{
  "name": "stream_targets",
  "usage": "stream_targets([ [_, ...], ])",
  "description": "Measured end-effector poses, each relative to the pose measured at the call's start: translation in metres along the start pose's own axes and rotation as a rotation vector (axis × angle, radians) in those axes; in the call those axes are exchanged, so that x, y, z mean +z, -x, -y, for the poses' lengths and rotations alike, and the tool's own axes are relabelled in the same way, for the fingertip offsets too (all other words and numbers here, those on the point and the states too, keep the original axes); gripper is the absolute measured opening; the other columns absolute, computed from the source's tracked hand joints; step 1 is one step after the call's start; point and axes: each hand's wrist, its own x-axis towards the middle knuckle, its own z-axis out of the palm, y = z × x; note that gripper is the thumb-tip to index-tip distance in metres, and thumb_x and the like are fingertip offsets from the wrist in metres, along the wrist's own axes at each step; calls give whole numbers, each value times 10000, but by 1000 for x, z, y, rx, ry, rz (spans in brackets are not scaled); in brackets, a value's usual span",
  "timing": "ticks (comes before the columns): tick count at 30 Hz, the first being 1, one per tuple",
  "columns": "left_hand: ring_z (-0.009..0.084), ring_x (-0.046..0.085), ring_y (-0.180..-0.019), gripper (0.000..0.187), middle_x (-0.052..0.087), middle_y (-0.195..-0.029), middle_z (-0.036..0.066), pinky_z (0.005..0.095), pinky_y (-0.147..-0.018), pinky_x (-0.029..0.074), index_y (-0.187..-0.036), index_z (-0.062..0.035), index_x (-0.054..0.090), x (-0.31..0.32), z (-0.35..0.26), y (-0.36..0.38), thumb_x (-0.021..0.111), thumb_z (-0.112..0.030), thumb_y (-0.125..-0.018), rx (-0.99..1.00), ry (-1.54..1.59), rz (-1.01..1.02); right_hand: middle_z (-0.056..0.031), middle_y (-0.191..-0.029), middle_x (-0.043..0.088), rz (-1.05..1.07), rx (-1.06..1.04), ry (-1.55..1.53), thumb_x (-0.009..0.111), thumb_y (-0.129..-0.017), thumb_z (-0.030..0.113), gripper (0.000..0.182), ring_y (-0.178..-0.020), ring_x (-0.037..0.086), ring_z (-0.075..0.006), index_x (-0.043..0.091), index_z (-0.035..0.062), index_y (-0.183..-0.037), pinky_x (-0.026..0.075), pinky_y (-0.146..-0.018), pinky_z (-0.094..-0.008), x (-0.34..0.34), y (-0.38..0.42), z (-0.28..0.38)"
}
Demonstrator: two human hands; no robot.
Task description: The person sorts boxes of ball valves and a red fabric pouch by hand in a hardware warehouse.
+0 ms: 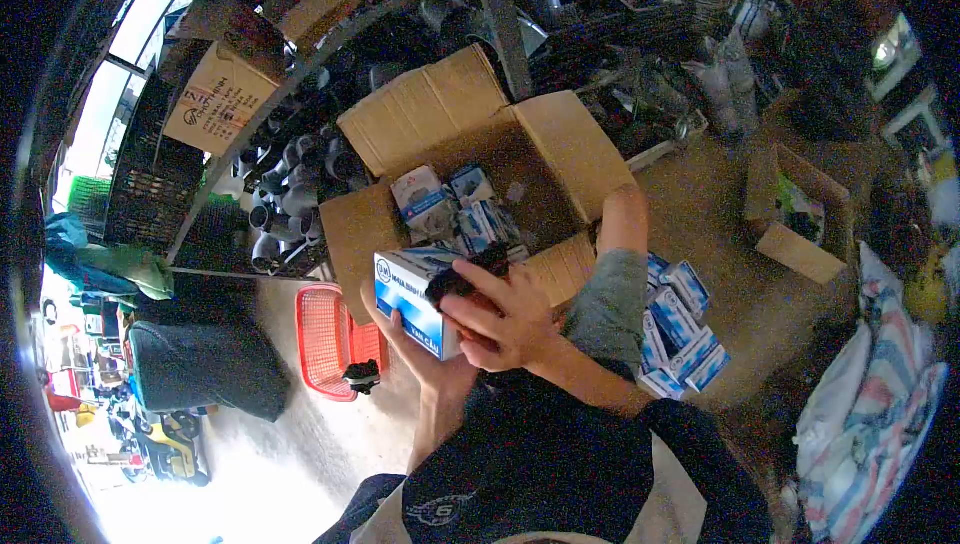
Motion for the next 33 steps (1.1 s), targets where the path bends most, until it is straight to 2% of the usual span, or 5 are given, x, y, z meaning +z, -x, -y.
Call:
stream_targets([
  [7,320,485,-1226,881,446,-1382,130,475,-1021,434,-1466,-122,292,-87,-13,-4,582,-602,-787,-112,188,16,-170,-1152,625,-172,1150,-554,365,-977,583,663,-1016,617,-274,572,6,-1228,491,-833,-394,-15,41,-52],
  [12,323,423,-1282,1322,353,-1403,190,441,-1074,371,-1531,-98,-62,-52,-32,-4,837,-461,-632,197,-563,218,-200,-1372,504,-271,1082,-1431,320,-982,601,715,-1218,532,-275,493,25,-1368,447,-988,-453,-67,-1,-12],
  [16,369,365,-1340,1460,299,-1441,240,459,-1113,319,-1488,-60,-192,-58,-36,-2,872,-348,-530,196,-961,501,-138,-1376,525,725,-195,45,435,-1003,387,472,-1202,545,-290,528,59,-1330,427,-1000,-452,-68,-75,38],
  [26,419,424,-1310,1387,359,-1411,320,419,-1095,359,-1473,78,33,-42,-18,23,911,-318,-475,302,-1424,637,-172,-1266,611,873,729,-277,396,-1009,291,410,-1159,579,-326,575,18,-1257,447,-968,-416,-35,-46,4],
  [33,410,383,-1353,1390,315,-1463,309,424,-1114,344,-1501,33,-10,-51,-15,11,889,-266,-485,190,-1360,655,-137,-1438,453,828,499,-209,365,-1007,247,402,-1268,470,-303,501,64,-1339,352,-1056,-416,-43,-35,18],
])
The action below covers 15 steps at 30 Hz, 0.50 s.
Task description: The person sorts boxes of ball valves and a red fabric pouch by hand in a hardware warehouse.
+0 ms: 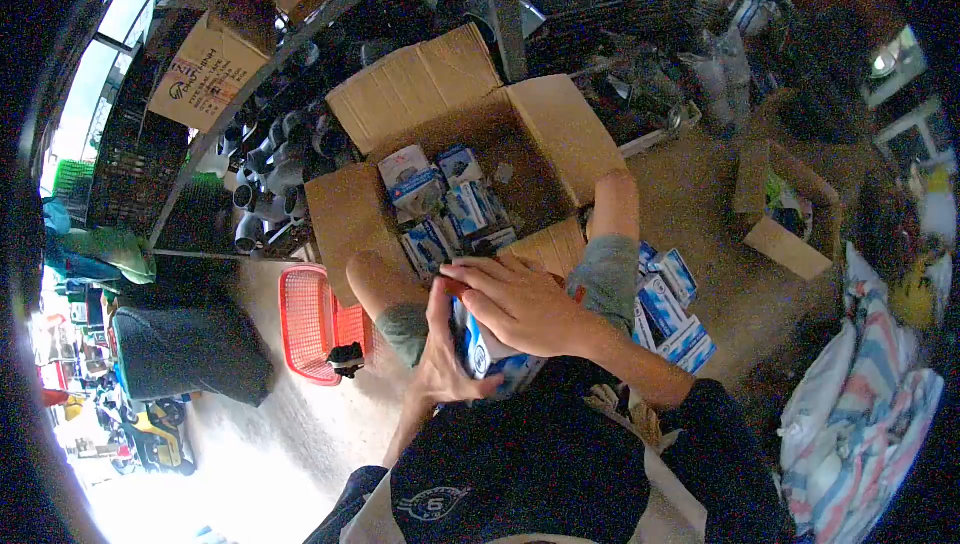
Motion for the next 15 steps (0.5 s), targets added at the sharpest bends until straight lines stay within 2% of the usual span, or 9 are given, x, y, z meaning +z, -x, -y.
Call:
stream_targets([
  [1,424,365,-1359,1385,303,-1459,327,443,-1118,336,-1500,33,9,1,-2,2,898,-294,-490,7,34,32,-145,-1429,459,27,6,-3,364,-1007,240,397,-1257,477,-306,499,67,-1338,356,-1049,-418,-4,-1,3],
  [2,431,369,-1351,1374,305,-1451,334,457,-1117,334,-1496,32,33,-1,-8,4,903,-312,-490,21,-43,58,-185,-1158,617,-59,-9,-81,383,-996,322,365,-1093,578,-379,559,78,-1202,449,-908,-454,-1,-4,1],
  [5,459,392,-1317,1333,338,-1418,342,505,-1105,334,-1477,29,117,-4,-18,15,917,-358,-483,-35,-175,229,-203,-1023,648,198,424,-18,354,-998,349,393,-996,599,-430,564,75,-1186,455,-883,-471,-10,-13,-13],
  [6,458,431,-1273,1310,383,-1384,310,502,-1096,348,-1469,20,145,0,-9,18,917,-365,-483,-3,-87,242,-221,-948,660,217,427,-107,335,-1003,402,445,-887,635,-417,588,73,-1163,483,-815,-474,-6,-15,-34],
  [8,437,446,-1252,1310,403,-1369,276,492,-1089,360,-1470,13,158,7,13,25,924,-350,-471,-21,131,318,-173,-813,663,134,462,-299,361,-984,500,548,-728,630,-308,634,24,-966,493,-702,-416,18,-12,-74],
  [9,428,452,-1246,1267,410,-1366,261,494,-1082,366,-1469,3,173,10,18,25,901,-362,-498,-42,267,284,-149,-745,665,79,480,-396,374,-975,548,626,-649,627,-254,657,0,-868,498,-645,-388,22,-9,-82],
  [12,401,463,-1234,1060,427,-1368,220,514,-1055,386,-1466,-43,235,24,26,20,779,-436,-646,-141,715,-12,-144,-997,694,11,755,-925,348,-1005,507,547,-844,647,-273,622,66,-1177,497,-789,-386,22,21,-81],
  [14,383,470,-1229,906,437,-1373,194,531,-1035,398,-1463,-78,282,32,30,13,680,-499,-766,-256,992,-298,-95,-950,683,-284,582,-918,420,-980,518,535,-782,638,-196,629,59,-1157,505,-710,-348,40,44,-95],
  [15,375,473,-1226,836,442,-1375,181,540,-1025,405,-1462,-95,305,34,34,10,630,-530,-826,-327,1117,-450,-106,-949,686,-385,537,-801,462,-967,510,518,-807,657,-222,628,57,-1155,515,-734,-363,41,52,-90],
])
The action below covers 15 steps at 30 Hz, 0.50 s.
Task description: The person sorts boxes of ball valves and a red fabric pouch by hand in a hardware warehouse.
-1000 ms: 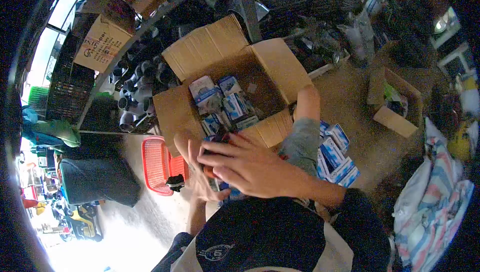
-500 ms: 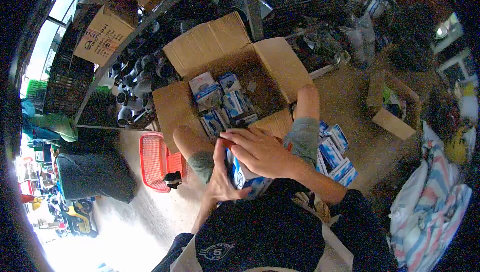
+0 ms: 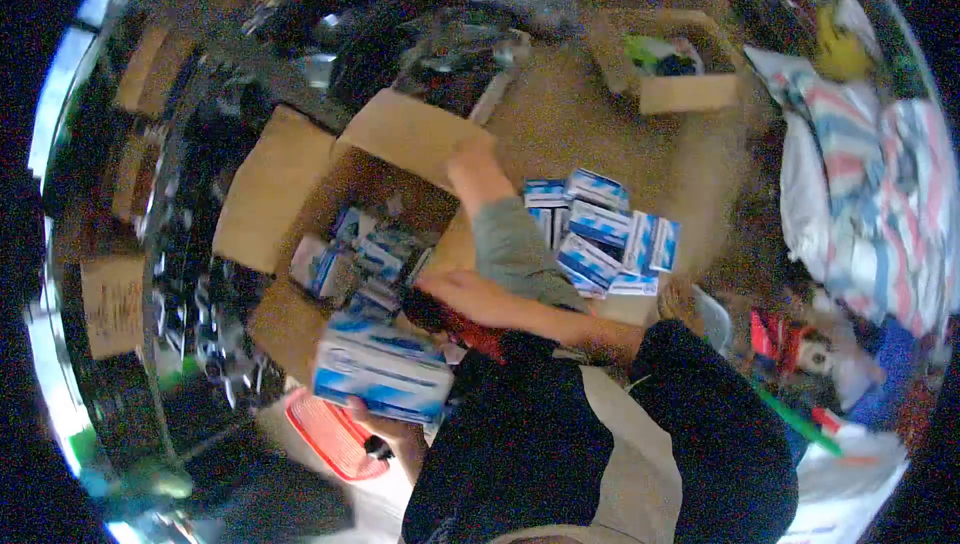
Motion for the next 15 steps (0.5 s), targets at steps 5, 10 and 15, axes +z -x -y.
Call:
stream_targets([
  [5,397,423,-1233,881,344,-1392,211,538,-989,434,-1444,-70,291,19,-1,-23,706,-479,-783,232,-579,-144,-223,-996,670,-9,-160,444,694,-792,525,939,-831,672,-395,242,95,-1494,541,-743,-483,8,72,57],
  [10,406,335,-1285,865,266,-1365,237,573,-1015,358,-1416,-30,305,62,10,-20,757,-351,-752,468,-1430,-29,-260,-1112,616,-258,-222,593,734,-745,470,1036,-854,643,-479,155,65,-1502,538,-755,-521,27,70,13],
  [15,409,332,-1303,931,280,-1446,258,526,-1112,245,-1516,-50,190,122,14,-15,739,-274,-799,302,-1412,290,-283,-1147,610,-296,-111,304,787,-658,495,1040,-964,633,-463,307,1,-1436,526,-840,-499,-20,66,0],
])
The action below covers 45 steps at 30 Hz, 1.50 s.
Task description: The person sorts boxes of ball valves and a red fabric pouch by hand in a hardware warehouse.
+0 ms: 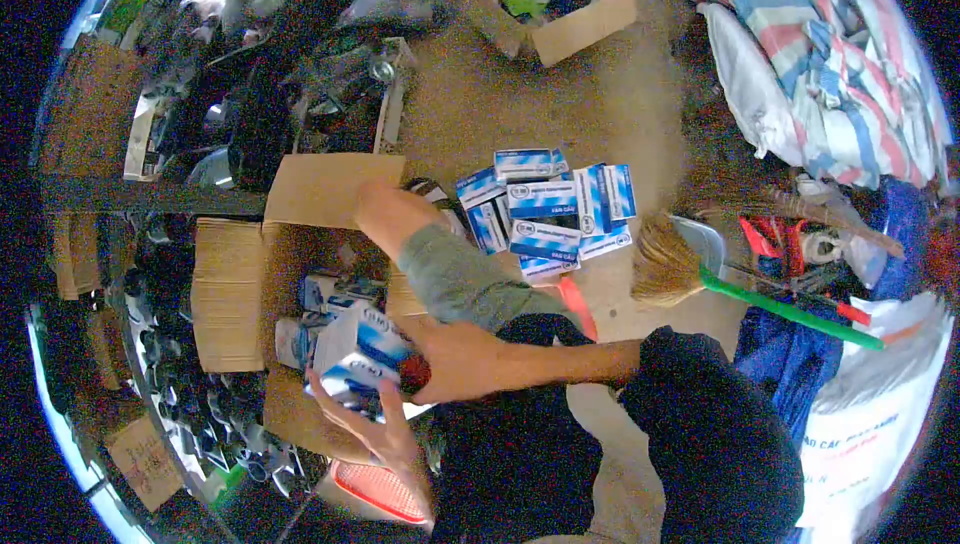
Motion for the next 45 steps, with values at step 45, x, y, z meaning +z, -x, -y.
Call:
stream_targets([
  [45,397,581,-1060,406,623,-1154,180,482,-902,445,-1298,-103,544,-12,190,86,577,-190,-903,-305,-133,321,-213,-984,694,-336,515,396,576,-866,554,641,-964,673,-313,605,-5,-1179,533,-813,-401,-116,-214,-331],
])
